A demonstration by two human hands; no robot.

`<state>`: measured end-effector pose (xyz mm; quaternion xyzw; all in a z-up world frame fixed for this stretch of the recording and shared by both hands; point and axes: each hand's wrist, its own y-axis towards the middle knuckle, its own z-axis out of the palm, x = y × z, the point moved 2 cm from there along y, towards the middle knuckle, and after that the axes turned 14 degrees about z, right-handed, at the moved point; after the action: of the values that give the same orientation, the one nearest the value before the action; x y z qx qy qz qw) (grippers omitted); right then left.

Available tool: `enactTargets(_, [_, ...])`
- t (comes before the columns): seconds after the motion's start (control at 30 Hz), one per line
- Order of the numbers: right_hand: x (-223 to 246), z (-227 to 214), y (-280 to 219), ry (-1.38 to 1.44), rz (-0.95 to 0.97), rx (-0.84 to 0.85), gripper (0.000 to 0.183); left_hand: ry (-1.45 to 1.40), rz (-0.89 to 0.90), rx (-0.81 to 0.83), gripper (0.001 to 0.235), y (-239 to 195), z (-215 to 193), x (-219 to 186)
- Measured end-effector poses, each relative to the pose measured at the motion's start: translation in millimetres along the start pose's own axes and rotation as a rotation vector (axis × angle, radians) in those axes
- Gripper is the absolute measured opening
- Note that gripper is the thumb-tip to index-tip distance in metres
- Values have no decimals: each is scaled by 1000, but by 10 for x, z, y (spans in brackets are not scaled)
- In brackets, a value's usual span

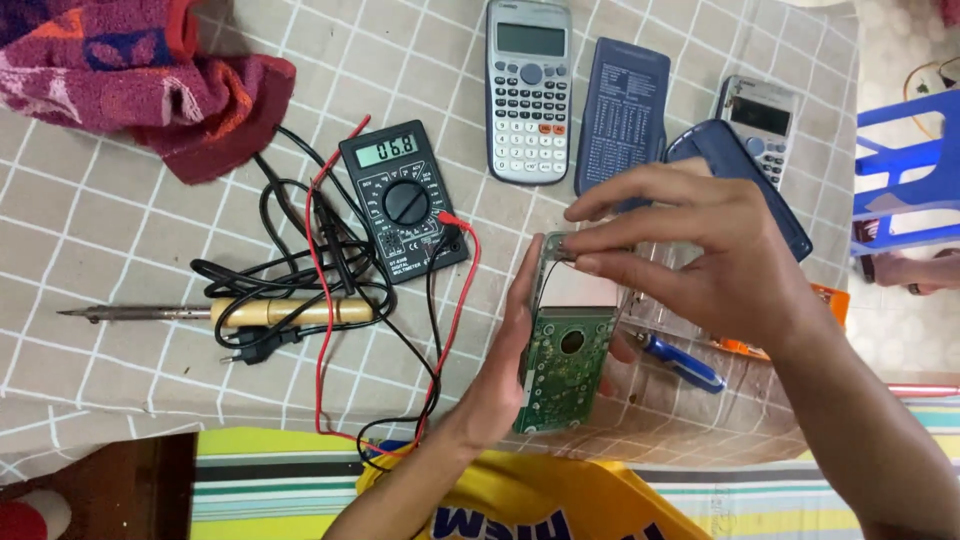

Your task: The person handles a disassembled mobile phone, aligns and presses the circuit board into the transparent housing, then picks up a blue calculator and uses a screwdriver to remove screws from its back cover. The person continues unscrewing the calculator while holding it steady.

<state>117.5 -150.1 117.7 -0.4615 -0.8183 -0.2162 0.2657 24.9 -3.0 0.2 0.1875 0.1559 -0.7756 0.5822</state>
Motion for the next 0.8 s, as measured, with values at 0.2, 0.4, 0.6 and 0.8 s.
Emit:
enactTargets(0.2, [-88, -2, 22, 245, 190, 115, 40, -1, -39, 60, 91, 22, 69, -50])
enactTargets(0.4, [-163, -20, 131, 390, 478, 282, 28, -54, -31, 121, 93, 81, 154, -168])
enactTargets(0.6, [-96, -15, 155, 287, 603, 332, 24, -102, -102, 105, 93, 76, 117, -132])
enactTargets(0.8, [43, -41, 121, 278, 645, 306, 27, -67, -42, 57, 93, 103, 99, -49])
